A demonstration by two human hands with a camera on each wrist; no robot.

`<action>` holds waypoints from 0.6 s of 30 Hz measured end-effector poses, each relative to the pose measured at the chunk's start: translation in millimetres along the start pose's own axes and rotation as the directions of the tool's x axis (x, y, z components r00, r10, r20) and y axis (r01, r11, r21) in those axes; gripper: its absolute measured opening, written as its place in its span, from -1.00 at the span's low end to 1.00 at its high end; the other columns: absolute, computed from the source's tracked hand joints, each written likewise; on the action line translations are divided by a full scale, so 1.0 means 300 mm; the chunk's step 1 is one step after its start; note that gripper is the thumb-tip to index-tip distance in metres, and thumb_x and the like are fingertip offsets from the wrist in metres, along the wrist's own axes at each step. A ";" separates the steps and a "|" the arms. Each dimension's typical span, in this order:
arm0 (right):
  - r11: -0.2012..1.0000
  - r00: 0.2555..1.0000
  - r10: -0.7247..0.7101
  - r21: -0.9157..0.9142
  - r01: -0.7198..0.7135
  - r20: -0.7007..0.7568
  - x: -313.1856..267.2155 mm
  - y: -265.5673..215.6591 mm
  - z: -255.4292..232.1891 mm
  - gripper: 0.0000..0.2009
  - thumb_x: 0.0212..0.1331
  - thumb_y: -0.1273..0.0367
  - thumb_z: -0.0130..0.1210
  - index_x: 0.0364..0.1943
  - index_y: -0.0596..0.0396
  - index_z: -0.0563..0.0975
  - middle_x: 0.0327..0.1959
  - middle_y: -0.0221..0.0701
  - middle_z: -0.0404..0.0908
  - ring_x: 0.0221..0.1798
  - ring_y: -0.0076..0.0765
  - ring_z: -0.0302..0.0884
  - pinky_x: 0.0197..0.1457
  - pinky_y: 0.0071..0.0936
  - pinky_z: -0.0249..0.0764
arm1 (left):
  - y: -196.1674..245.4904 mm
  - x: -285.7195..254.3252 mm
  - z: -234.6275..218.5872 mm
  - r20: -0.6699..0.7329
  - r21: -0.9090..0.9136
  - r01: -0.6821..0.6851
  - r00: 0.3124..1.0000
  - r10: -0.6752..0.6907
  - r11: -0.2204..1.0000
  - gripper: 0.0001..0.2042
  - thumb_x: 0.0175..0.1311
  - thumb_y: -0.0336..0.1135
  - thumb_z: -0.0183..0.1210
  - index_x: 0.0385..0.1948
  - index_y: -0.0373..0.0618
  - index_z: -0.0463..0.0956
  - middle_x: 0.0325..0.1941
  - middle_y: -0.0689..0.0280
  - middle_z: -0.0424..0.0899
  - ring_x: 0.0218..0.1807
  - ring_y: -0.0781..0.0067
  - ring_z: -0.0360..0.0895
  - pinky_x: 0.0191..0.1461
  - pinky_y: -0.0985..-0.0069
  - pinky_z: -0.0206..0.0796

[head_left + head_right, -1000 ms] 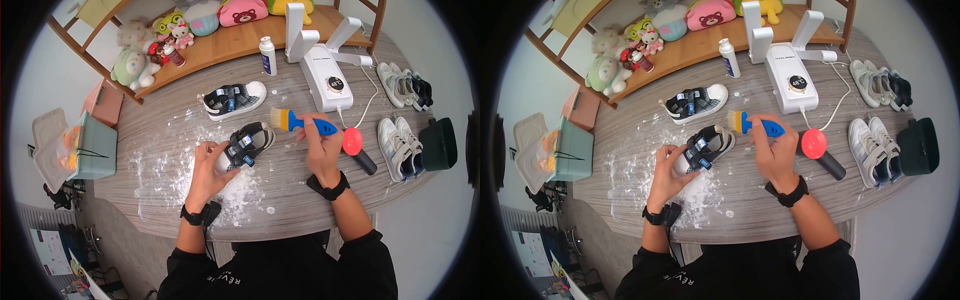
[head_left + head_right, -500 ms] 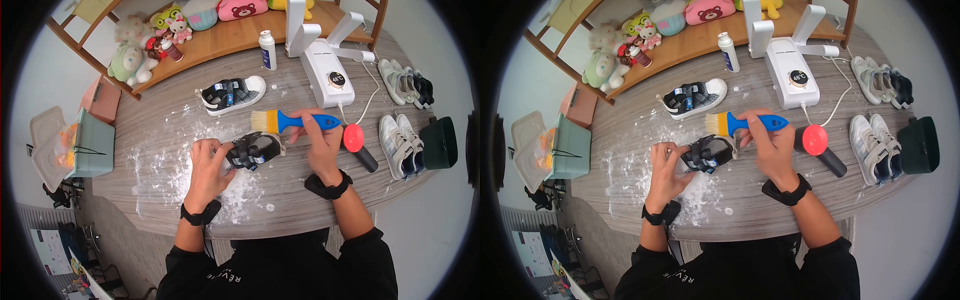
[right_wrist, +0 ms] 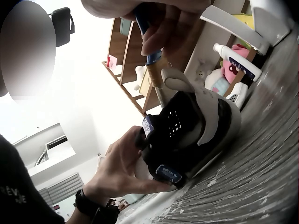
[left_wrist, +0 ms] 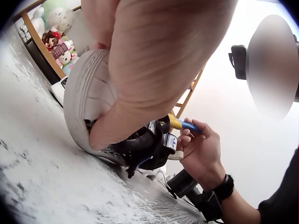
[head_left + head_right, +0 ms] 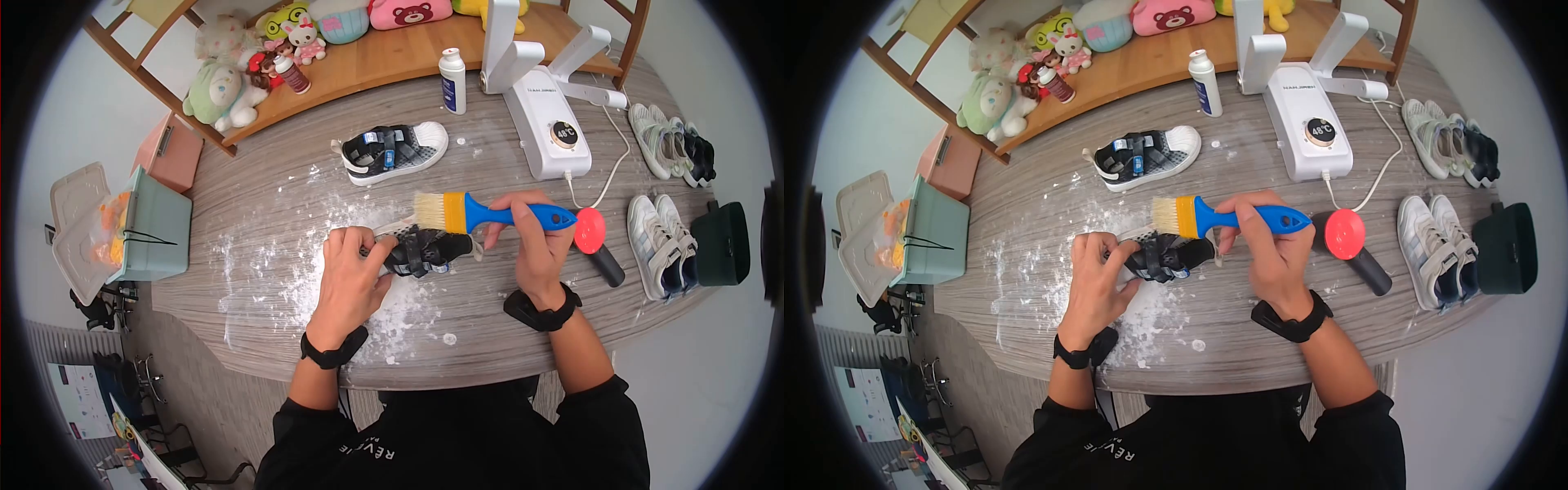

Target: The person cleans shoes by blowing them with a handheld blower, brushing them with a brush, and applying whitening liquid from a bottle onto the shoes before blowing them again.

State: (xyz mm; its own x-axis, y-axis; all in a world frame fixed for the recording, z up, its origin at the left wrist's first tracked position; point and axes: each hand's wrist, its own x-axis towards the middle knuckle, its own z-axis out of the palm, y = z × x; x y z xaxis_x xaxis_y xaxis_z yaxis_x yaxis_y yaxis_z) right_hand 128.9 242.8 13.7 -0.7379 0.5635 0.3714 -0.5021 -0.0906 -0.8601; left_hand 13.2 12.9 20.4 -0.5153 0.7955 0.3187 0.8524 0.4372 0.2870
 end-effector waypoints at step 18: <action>0.934 0.985 -0.044 -0.357 -0.018 -0.165 0.048 0.022 -0.037 -0.76 0.44 0.40 0.06 -0.28 0.32 0.65 -0.42 -0.33 0.69 -0.50 -0.56 0.58 -0.41 -0.59 0.48 | 0.003 0.000 -0.006 0.007 -0.020 0.004 1.000 -0.004 1.000 -0.41 -0.26 -0.56 0.50 -0.02 -0.03 0.59 -0.08 0.21 0.38 0.02 0.08 0.32 0.09 0.22 0.30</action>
State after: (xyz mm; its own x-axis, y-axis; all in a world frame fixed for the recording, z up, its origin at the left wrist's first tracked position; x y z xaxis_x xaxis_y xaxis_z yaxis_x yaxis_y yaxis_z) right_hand 119.8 259.3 9.4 -0.6304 0.6949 0.3461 -0.2944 0.1985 -0.9348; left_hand 13.7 12.5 22.3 -0.5184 0.7965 0.3112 0.8481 0.4322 0.3067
